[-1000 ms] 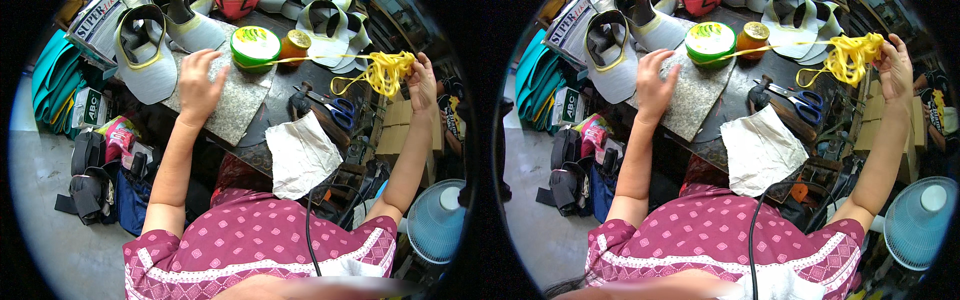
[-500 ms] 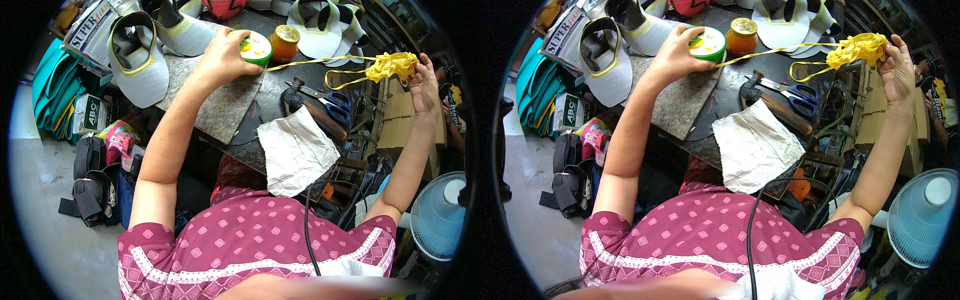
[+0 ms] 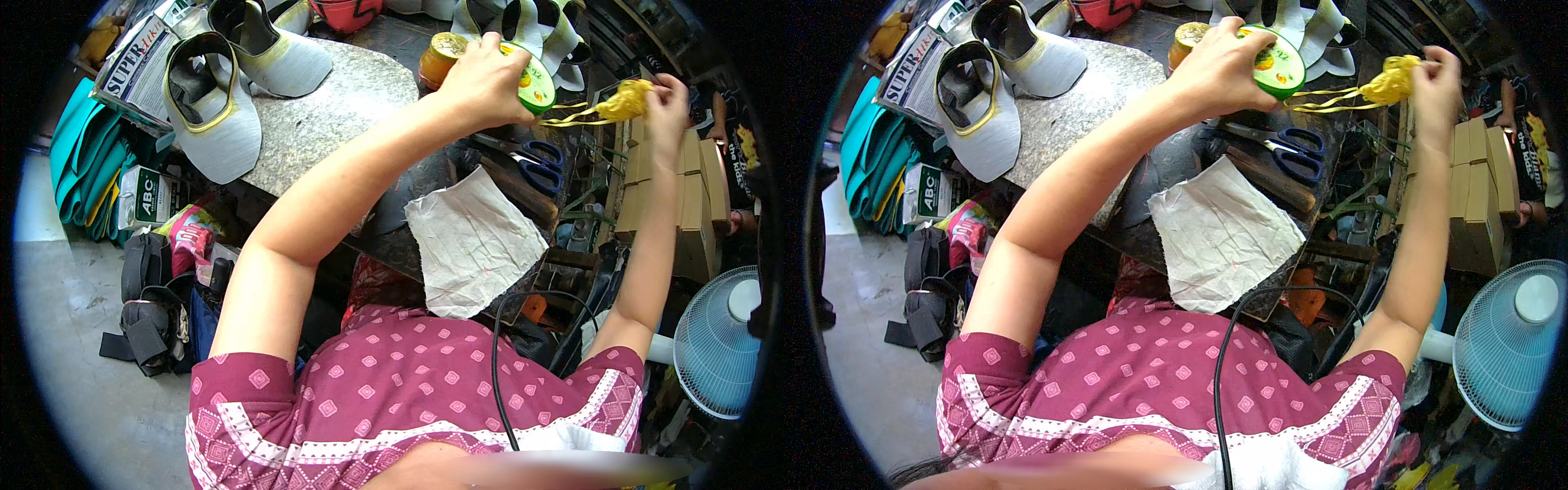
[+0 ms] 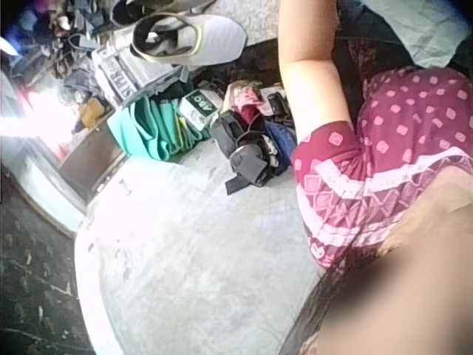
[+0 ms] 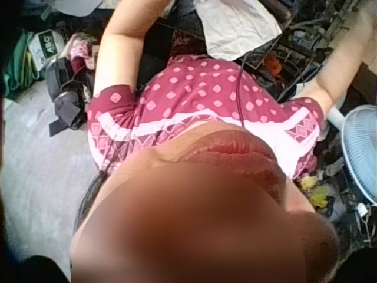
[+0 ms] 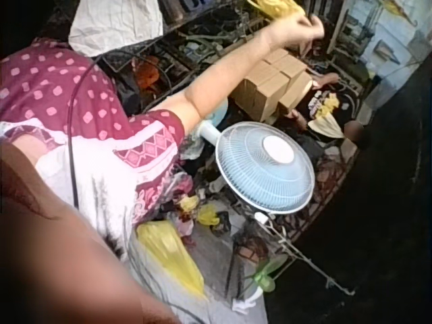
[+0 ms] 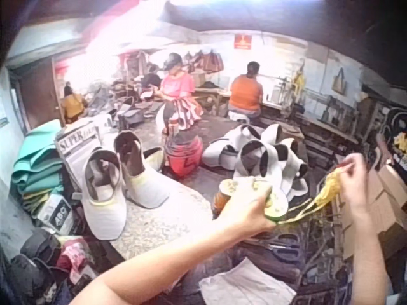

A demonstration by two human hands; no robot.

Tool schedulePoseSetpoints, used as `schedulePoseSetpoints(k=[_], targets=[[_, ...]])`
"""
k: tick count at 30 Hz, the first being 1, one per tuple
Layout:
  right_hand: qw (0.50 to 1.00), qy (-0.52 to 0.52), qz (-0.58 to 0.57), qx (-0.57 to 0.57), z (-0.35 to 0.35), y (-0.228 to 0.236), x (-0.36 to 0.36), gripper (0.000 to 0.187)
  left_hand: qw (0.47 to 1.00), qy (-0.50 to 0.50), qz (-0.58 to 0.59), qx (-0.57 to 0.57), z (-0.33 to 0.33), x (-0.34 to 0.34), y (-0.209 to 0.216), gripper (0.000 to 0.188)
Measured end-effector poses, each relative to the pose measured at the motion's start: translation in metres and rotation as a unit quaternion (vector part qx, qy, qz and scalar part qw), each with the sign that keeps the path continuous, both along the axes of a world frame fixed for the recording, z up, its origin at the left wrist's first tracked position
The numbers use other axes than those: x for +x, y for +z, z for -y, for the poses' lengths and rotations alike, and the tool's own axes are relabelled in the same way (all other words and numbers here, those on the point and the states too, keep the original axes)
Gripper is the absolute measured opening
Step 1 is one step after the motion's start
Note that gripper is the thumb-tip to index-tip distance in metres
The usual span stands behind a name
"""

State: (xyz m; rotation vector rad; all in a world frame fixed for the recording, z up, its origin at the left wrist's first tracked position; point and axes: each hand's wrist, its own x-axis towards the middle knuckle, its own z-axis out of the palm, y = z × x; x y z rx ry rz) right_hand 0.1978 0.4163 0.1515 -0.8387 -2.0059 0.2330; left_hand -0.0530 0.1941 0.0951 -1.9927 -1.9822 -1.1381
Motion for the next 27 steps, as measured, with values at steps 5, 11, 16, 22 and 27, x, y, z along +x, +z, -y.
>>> schedulePoseSetpoints(k=[5,11,16,22,27], targets=[[0.942,0.105,0.294,-0.125,0.036,-0.058,-0.054,0.049,0.998,-0.005,0.001,-0.061,-0.029,0.011,-0.024,0.084],[0.957,0.072,0.237,-0.151,0.039,-0.045,-0.063,0.053,0.990,-0.043,-0.130,-0.020,-0.035,-0.007,-0.045,0.101],[0.974,0.196,0.110,-0.027,0.081,-0.052,-0.058,0.065,0.981,-0.048,-0.177,-0.062,-0.024,-0.013,-0.050,0.091],[0.908,0.294,-0.001,-0.299,0.093,-0.075,-0.073,0.072,0.982,-0.077,-0.172,-0.030,-0.012,-0.020,-0.050,0.076],[0.932,0.285,0.055,-0.219,0.067,-0.070,-0.093,0.065,0.973,-0.012,-0.229,0.001,-0.012,-0.022,-0.056,0.055]])
